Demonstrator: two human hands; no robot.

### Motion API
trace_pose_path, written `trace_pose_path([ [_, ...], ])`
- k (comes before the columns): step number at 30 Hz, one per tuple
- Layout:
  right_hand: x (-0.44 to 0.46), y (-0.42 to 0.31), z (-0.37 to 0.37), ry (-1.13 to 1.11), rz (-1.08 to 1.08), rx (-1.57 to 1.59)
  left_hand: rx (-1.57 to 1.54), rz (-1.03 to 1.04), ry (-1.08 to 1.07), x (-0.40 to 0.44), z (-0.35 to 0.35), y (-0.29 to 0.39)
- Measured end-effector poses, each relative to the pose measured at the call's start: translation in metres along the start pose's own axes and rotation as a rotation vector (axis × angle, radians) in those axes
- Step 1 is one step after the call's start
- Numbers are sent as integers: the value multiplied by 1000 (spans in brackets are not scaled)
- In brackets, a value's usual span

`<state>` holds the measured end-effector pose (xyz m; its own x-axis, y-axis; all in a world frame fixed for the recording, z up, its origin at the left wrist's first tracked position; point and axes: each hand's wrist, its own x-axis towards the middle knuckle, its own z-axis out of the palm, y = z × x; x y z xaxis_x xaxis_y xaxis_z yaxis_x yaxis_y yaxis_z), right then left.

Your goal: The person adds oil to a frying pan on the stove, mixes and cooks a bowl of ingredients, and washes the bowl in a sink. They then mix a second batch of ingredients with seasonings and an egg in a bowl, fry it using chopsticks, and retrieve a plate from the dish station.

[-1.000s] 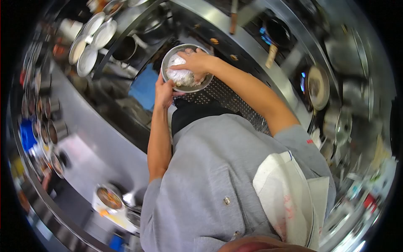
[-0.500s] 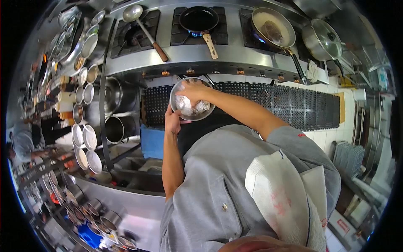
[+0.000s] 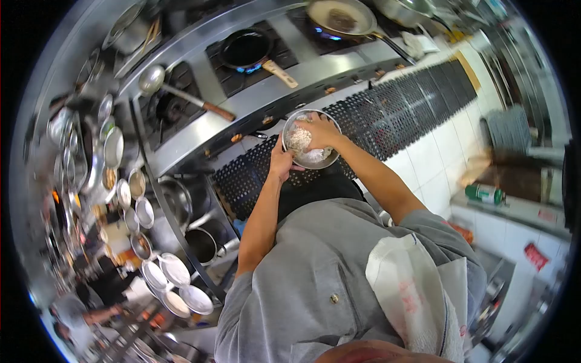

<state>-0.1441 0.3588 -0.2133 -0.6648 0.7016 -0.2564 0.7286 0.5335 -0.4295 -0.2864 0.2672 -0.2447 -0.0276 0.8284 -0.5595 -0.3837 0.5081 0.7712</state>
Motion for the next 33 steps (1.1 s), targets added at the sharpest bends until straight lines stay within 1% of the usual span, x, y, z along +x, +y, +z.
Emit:
trace_pose_path([
  [1, -8, 4, -12, -26, 170, -54, 18, -19, -41, 1, 11, 6],
  [2, -3, 21, 7, -57, 229, 47, 44, -17, -77, 3, 23, 12],
  [3, -5, 33, 13, -25, 268, 65, 80, -23, -116, 7, 34, 13],
  [5, -13, 53, 15, -51, 312, 84, 131, -93, -159, 16, 56, 8],
  [6, -25, 47, 2, 12, 420, -71, 104, -106, -171, 20, 67, 4],
  [7, -32, 51, 4, 25, 442, -54, 127, -114, -187, 25, 77, 1],
  [9, -49, 61, 8, 189, 439, -196, 82, -139, -184, 34, 99, -1],
  [10, -54, 73, 5, 60, 398, -134, 66, -95, -202, 33, 109, -2],
  [11, -59, 88, 0, 61, 414, -126, 75, -106, -213, 35, 117, -2],
  [13, -86, 102, -24, 305, 444, -38, 168, -86, -223, 37, 133, -4],
  [15, -80, 154, 2, 276, 463, 111, 123, -34, -329, 37, 153, -7],
  [16, -87, 149, -6, 282, 558, 152, 133, -21, -295, 37, 165, -8],
  [17, -91, 142, -18, 290, 653, 189, 148, -45, -311, 37, 178, -10],
  [18, -90, 141, -12, 285, 679, 205, 120, -27, -301, 36, 189, -13],
  [20, -89, 146, -6, 395, 776, -132, 91, -20, -297, 38, 206, -19],
  [21, -98, 141, -11, 390, 785, -129, 132, -3, -325, 42, 212, -20],
  [23, -117, 125, -29, 236, 675, 73, 175, 16, -356, 48, 215, -21],
  [24, -117, 155, -26, 182, 477, 168, 176, 28, -365, 49, 214, -23],
  [25, -121, 168, -27, 187, 485, 175, 180, 39, -377, 50, 212, -24],
  [28, -137, 188, -29, 425, 794, 293, 203, 38, -419, 40, 221, -19],
  [29, -136, 190, -29, 434, 809, 299, 213, 32, -433, 40, 223, -17],
  [31, -131, 187, -34, 304, 761, 399, 213, 8, -466, 41, 227, -19],
  [32, -130, 182, -31, 359, 816, 274, 245, -6, -504, 47, 225, -21],
  [33, -130, 174, -29, 357, 820, 277, 246, -11, -505, 52, 226, -24],
])
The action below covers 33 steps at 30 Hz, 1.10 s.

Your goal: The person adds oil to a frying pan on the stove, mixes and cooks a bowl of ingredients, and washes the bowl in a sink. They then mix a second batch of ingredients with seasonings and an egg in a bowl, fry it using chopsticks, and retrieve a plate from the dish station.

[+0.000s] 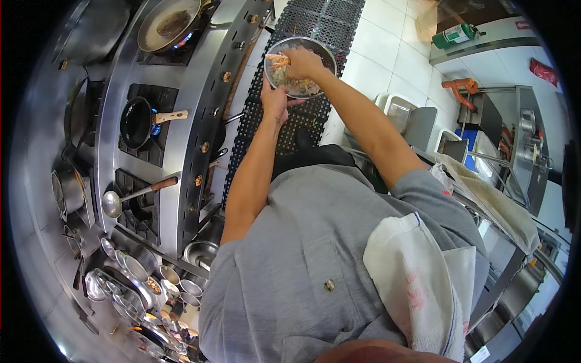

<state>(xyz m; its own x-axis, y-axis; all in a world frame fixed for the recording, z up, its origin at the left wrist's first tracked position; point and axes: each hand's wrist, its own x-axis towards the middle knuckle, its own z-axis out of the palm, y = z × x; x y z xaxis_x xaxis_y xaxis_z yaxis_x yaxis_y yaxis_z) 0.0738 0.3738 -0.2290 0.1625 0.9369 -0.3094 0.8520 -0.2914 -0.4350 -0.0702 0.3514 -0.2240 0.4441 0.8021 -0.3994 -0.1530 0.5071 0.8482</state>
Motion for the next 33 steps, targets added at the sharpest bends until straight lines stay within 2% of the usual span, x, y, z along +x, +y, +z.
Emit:
trace_pose_path([
  [2, -14, -11, 4, 328, -41, -260, -74, -21, -13, 7, -3, -6],
  [3, -17, -14, 1, 336, -36, -263, -73, -17, -22, 10, -4, -4],
  [5, -24, -16, -9, -46, -131, -125, -128, -13, -61, 14, -7, -3],
  [8, -29, -7, -52, 52, -42, -193, -58, -31, -48, 7, -7, 3],
  [9, -8, 15, -35, 0, -25, -36, -34, -38, -47, 3, -2, 10],
  [12, 3, 13, -15, -70, -83, 8, -22, -41, -61, 6, 6, 7],
  [14, -3, 9, -15, -117, -35, -67, -70, -60, -93, 10, 2, -2],
  [16, -11, 8, -12, 224, -66, -306, -142, -55, -97, 6, 5, -2],
  [20, -33, -10, -6, 232, -110, -354, -123, -36, -37, 16, 5, -8],
  [21, -29, -7, -17, 17, -184, -285, -150, -42, -56, 8, 8, 2],
  [24, -19, 14, -53, 69, -205, -115, -69, -8, -61, 5, 6, 2],
  [25, -10, 27, -44, 145, -69, -166, -63, -8, -63, 3, 7, 3],
  [26, 2, 35, -32, 156, -70, -165, -62, 1, -84, 5, 12, 5],
  [30, 4, 19, -19, -1, -7, -83, -14, -33, -125, 4, 18, 9],
  [33, -11, 7, -23, 334, -1, -269, -52, -45, -115, 12, 17, 3],
])
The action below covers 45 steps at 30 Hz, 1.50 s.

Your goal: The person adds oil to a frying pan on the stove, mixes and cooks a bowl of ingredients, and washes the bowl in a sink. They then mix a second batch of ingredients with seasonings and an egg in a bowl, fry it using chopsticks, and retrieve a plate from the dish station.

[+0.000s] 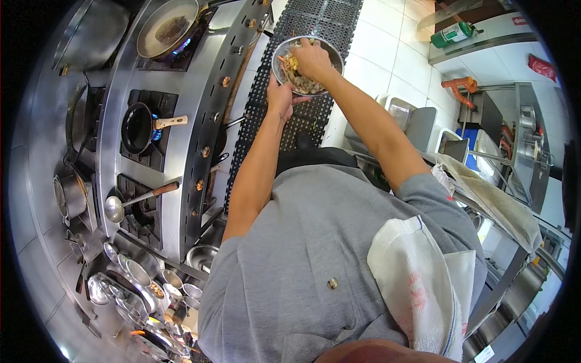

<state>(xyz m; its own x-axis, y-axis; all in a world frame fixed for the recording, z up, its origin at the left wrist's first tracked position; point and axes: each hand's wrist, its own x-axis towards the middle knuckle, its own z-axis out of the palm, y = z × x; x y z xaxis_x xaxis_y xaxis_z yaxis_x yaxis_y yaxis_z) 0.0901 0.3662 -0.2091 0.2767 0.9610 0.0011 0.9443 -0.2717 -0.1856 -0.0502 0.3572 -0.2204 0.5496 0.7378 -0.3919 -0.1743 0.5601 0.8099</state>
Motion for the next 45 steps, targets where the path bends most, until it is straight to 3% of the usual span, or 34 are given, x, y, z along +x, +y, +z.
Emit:
trace_pose_path([
  [1, 1, 3, -2, 3, -3, -3, -3, 4, -1, 1, 1, 2],
  [4, 5, 21, -13, -384, -185, 222, 35, 54, 48, -3, -3, 3],
  [5, 8, 26, -16, -386, -187, 219, 32, 55, 49, -4, -4, 4],
  [7, 8, 34, -12, -171, -42, 219, 67, 79, -3, -11, -3, 6],
  [11, 20, 28, 19, -351, -38, 282, -9, 11, -52, -4, -1, 2],
  [15, -12, 0, -15, -156, -19, 51, -31, -20, 12, 1, -4, 0],
  [19, 1, 23, -47, -339, -158, 292, 54, 45, 5, -3, -8, 9],
  [21, 14, 32, -29, -226, -71, 278, 84, 30, -22, -12, -6, 16],
  [23, 22, 29, -2, -327, -41, 412, 80, 33, -53, -12, -2, 16],
  [25, 16, 14, -3, -245, -97, 341, 82, 34, -48, -12, -1, 14],
  [27, 11, 4, -16, -393, -160, 67, 58, -4, -48, -7, -8, 5],
  [28, 5, -1, -23, -298, -198, -27, 12, -9, -24, -4, -10, 0],
  [32, 5, 8, -28, -409, -246, 156, -35, 11, 54, -4, -8, 4],
  [34, 8, 30, -29, -107, -383, 307, -51, 53, 73, -3, -6, 2],
  [35, 11, 30, -23, -106, -385, 306, -63, 97, 92, -2, -6, 3],
  [37, 8, 25, -14, -124, 141, 436, -89, 145, 97, -4, 9, 4],
  [38, 8, 20, -7, -193, 210, 522, -115, 188, 98, -6, 16, 5],
  [41, 16, 18, -3, -213, 217, 676, -93, 188, 95, -7, 23, 3],
  [43, 17, 12, -7, -148, 159, 585, -33, 155, 88, -1, 16, 3],
  [45, 6, 4, -15, -4, 146, 199, -34, 108, 59, 0, 13, 2],
])
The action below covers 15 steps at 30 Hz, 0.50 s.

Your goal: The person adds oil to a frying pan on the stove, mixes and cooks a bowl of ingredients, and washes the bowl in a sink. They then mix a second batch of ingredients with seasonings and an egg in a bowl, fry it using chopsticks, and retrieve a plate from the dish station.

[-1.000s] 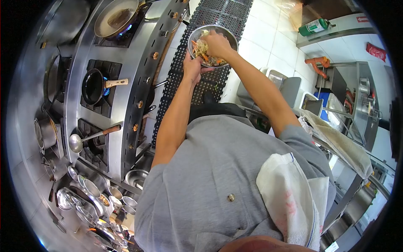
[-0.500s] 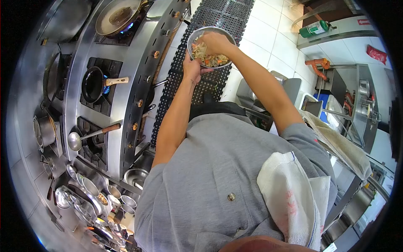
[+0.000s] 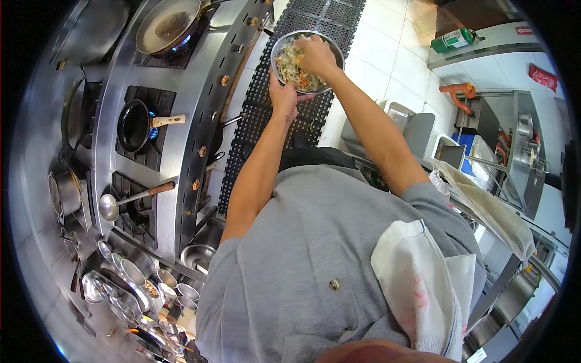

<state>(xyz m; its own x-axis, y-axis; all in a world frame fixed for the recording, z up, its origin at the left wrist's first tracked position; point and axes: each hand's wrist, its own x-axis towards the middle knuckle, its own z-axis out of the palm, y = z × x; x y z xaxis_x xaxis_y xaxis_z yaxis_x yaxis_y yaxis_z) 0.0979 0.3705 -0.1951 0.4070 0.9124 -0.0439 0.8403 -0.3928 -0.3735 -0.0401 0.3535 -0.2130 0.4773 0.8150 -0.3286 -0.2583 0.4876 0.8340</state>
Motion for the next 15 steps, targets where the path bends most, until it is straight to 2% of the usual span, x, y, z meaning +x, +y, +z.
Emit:
trace_pose_path([
  [2, -3, 4, -4, -41, -74, -43, -11, -16, 10, 0, 3, 0],
  [4, -2, 18, -24, -191, -212, 238, 0, -9, 14, 0, -2, 1],
  [6, 0, 31, -22, -221, -170, 355, 4, -9, -5, -3, -7, 0],
  [8, 12, 49, 6, -303, -20, 558, -26, 1, -53, -5, -1, 0],
  [10, 8, 40, 13, -234, 9, 555, 9, 5, -92, -3, 3, 0],
  [12, 10, 39, 17, -400, 19, 477, 0, -117, -80, 0, -4, -1],
  [13, 13, 38, 12, -436, 12, 351, 3, -165, -99, 2, -8, -2],
  [14, 10, 35, 11, -445, 13, 355, 5, -171, -91, 3, -11, -5],
  [15, 8, 32, 12, -275, -24, 200, -59, -161, -75, 6, -14, -9],
])
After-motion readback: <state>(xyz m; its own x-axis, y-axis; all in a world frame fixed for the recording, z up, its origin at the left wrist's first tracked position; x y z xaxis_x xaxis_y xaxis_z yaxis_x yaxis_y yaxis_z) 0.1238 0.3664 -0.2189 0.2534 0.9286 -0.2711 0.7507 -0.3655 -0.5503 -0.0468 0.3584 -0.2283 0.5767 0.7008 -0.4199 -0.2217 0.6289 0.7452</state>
